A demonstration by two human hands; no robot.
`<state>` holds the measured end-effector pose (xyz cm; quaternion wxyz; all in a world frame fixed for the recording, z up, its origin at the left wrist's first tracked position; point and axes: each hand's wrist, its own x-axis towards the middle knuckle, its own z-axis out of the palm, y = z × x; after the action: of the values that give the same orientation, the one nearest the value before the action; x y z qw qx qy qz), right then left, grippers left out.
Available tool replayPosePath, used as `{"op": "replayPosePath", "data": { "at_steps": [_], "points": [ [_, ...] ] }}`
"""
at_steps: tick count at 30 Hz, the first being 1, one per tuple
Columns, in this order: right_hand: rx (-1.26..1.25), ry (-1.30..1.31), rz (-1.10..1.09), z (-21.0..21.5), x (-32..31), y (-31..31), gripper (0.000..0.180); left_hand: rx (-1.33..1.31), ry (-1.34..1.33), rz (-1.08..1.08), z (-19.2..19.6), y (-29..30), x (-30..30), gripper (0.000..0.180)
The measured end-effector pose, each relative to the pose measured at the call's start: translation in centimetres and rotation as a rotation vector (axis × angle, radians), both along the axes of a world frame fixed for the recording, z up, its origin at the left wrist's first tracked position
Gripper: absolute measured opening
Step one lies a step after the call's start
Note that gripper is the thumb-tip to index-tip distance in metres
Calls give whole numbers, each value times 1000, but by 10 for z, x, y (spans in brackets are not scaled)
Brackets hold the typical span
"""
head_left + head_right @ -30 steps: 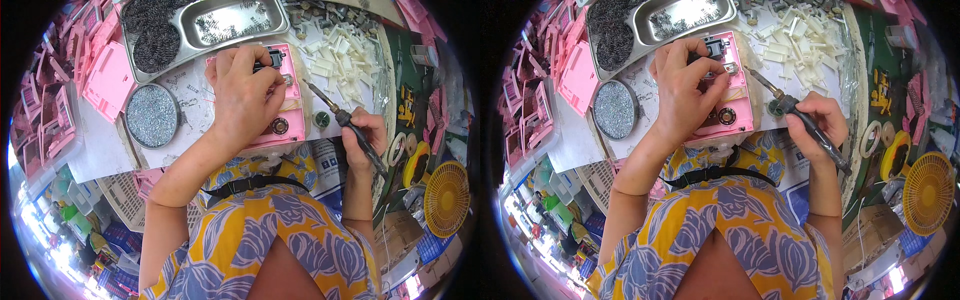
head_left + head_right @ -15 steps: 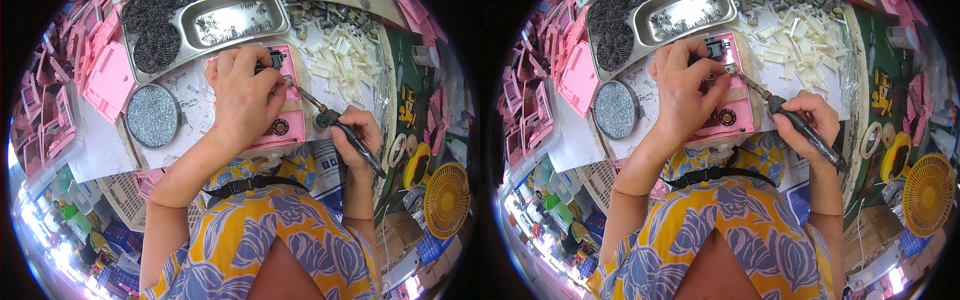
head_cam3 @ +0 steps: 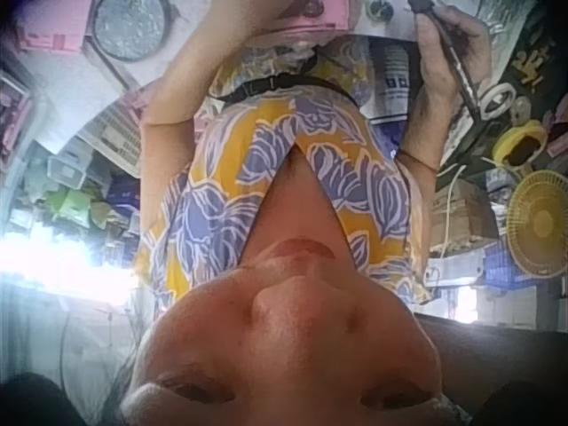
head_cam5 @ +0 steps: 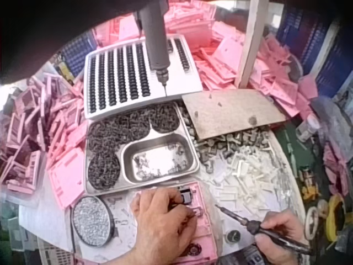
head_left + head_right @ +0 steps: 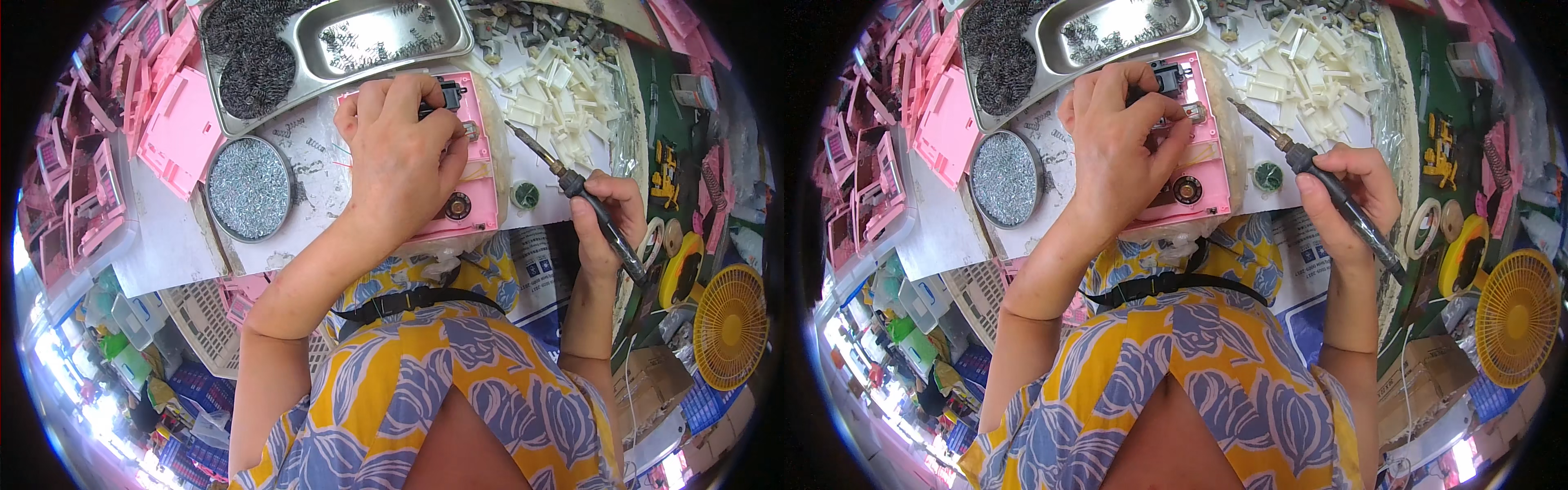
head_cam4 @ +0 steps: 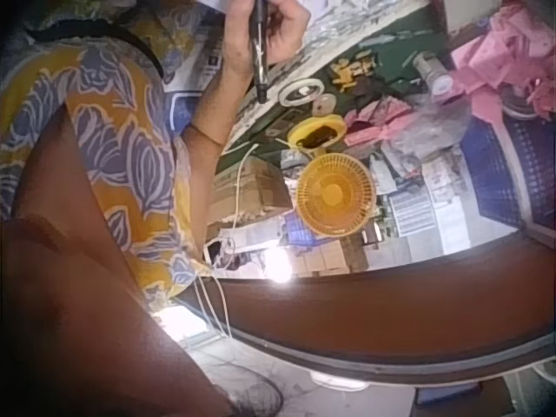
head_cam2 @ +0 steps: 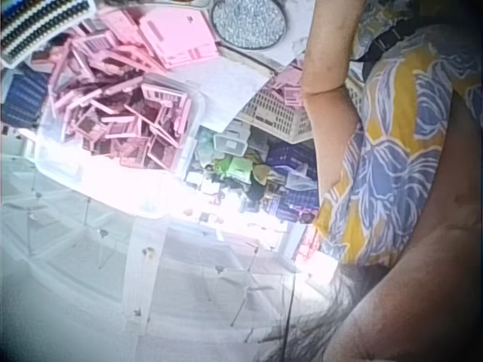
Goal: Soldering wires to components inside a pink plastic device casing and then assembling the housing with an electric screwdriver.
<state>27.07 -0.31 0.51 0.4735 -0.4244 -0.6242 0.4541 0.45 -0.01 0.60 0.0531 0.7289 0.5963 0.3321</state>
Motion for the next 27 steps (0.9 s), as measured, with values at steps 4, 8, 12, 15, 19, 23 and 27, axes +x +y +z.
{"op": "replayPosePath", "data": {
  "at_steps": [4, 8, 12, 15, 19, 23, 27],
  "points": [
    [-12, -25, 23, -1, -2, 0, 26, -3, 9, 7, 1, -1, 2, 14],
    [-2, -16, 50, 1, -5, 2, 27, -10, 24, -1, 1, 0, 2, 13],
    [16, 2, 71, 0, -6, 4, 27, -26, 19, 2, 1, 1, 3, 12],
    [31, -33, 65, -3, -7, 5, 28, -57, 12, 9, 2, 1, 5, 9],
    [-13, -43, 56, -3, -10, 4, 27, -46, 71, 23, 6, 5, 9, 11],
    [-18, -41, 78, -5, -11, 7, 27, -49, 94, 34, 8, 6, 11, 12],
    [-33, -28, 89, -5, -13, 8, 27, -34, 84, 38, 7, 7, 12, 11]
  ]
}}
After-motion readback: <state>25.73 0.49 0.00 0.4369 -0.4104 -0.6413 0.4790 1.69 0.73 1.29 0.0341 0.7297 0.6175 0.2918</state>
